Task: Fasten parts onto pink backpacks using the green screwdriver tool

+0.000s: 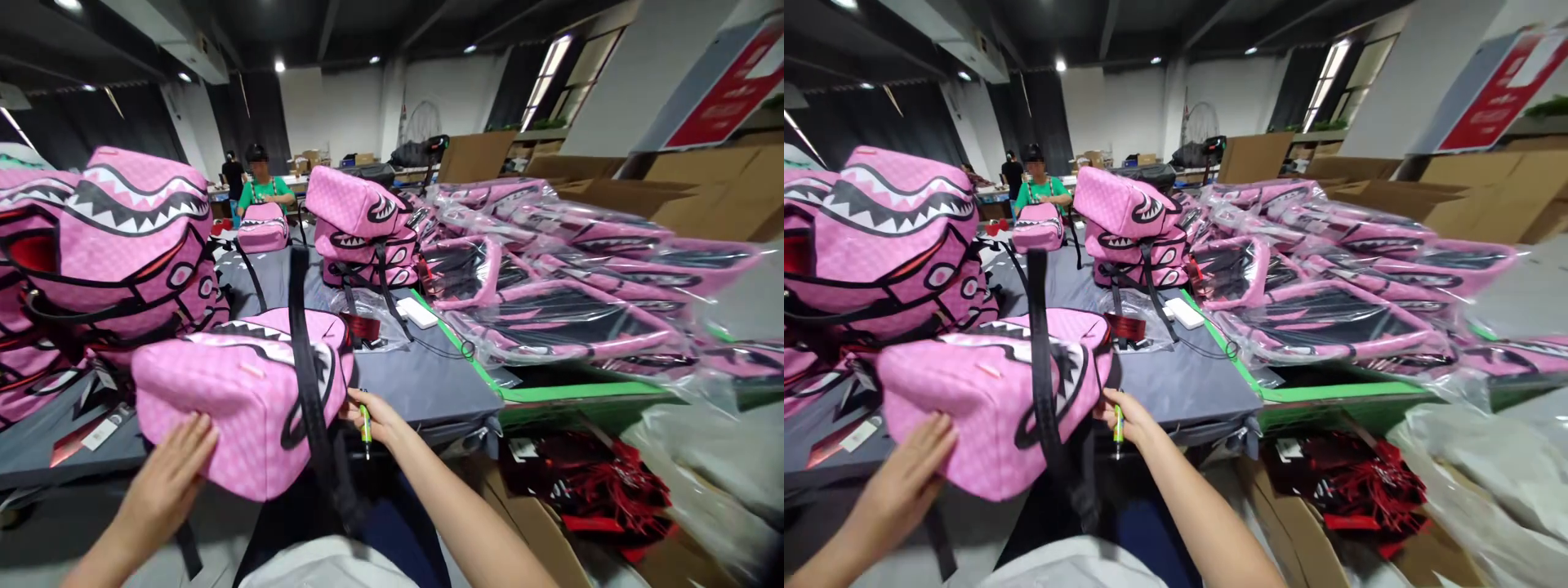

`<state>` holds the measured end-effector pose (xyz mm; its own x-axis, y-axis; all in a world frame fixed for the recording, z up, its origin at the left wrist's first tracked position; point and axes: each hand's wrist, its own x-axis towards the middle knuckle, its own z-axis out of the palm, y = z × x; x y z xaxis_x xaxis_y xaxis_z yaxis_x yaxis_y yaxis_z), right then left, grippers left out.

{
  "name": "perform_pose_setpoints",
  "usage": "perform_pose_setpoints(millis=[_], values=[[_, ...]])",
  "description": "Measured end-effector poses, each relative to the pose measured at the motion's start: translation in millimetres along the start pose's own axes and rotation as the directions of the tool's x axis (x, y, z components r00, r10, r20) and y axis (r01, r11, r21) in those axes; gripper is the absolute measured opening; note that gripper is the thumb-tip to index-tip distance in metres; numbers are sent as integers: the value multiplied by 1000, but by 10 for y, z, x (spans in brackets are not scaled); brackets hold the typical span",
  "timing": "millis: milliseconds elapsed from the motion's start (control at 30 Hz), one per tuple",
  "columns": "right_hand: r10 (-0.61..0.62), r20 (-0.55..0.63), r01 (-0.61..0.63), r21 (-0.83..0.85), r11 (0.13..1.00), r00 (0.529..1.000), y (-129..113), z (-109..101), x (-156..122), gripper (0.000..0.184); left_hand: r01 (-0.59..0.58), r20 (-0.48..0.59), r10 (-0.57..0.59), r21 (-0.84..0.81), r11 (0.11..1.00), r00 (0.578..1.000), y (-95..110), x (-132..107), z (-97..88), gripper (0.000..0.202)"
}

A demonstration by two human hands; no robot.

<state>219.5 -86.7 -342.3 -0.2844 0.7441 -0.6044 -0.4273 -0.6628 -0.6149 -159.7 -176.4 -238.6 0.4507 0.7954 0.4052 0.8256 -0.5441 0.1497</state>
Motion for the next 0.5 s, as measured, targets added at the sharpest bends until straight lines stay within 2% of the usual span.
perform_pose_setpoints(millis=[33, 67, 100, 133, 167, 200, 233, 267, 300, 333, 400, 433, 500], values=[[35, -21, -34, 19, 999, 999, 91, -27, 47, 31, 17, 89, -12, -56, 998, 996, -21, -227, 124, 38], [63, -42, -62, 25, 998, 997, 169, -46, 93, 32, 123, 126, -110, -99, 988, 986, -51, -439, 192, 33], [87, -62, -86, 27, 996, 994, 233, -62, 138, 33, 274, 123, -261, -104, 956, 958, -93, -611, 209, 29], [109, -82, -107, 34, 994, 991, 282, -78, 183, 33, 458, 73, -453, -89, 884, 889, -148, -726, 190, 26], [127, -100, -123, 38, 992, 987, 317, -94, 229, 34, 633, 6, -634, -82, 770, 773, -216, -776, 152, 27], [139, -116, -135, 41, 990, 983, 340, -108, 275, 36, 767, -59, -774, -106, 632, 630, -293, -759, 112, 33], [147, -132, -142, 41, 989, 980, 351, -119, 322, 37, 851, -85, -868, -170, 496, 489, -376, -686, 86, 42], [149, -147, -144, 40, 989, 978, 353, -122, 368, 39, 882, -35, -922, -277, 381, 387, -457, -572, 80, 51], [147, -161, -143, 38, 989, 976, 350, -115, 411, 40, 880, 64, -947, -393, 267, 316, -533, -436, 96, 58], [142, -176, -138, 34, 990, 974, 342, -97, 449, 40, 862, 209, -936, -482, 154, 284, -600, -300, 131, 62], [122, -199, -120, 24, 993, 972, 329, -27, 496, 37, 826, 461, -844, -562, -37, 275, -695, -84, 225, 64], [105, -206, -104, 20, 994, 973, 329, 20, 500, 33, 817, 536, -797, -568, -97, 279, -722, -23, 268, 62], [59, -208, -56, 19, 998, 976, 347, 130, 470, 21, 810, 566, -776, -573, -128, 278, -740, 18, 312, 61]])
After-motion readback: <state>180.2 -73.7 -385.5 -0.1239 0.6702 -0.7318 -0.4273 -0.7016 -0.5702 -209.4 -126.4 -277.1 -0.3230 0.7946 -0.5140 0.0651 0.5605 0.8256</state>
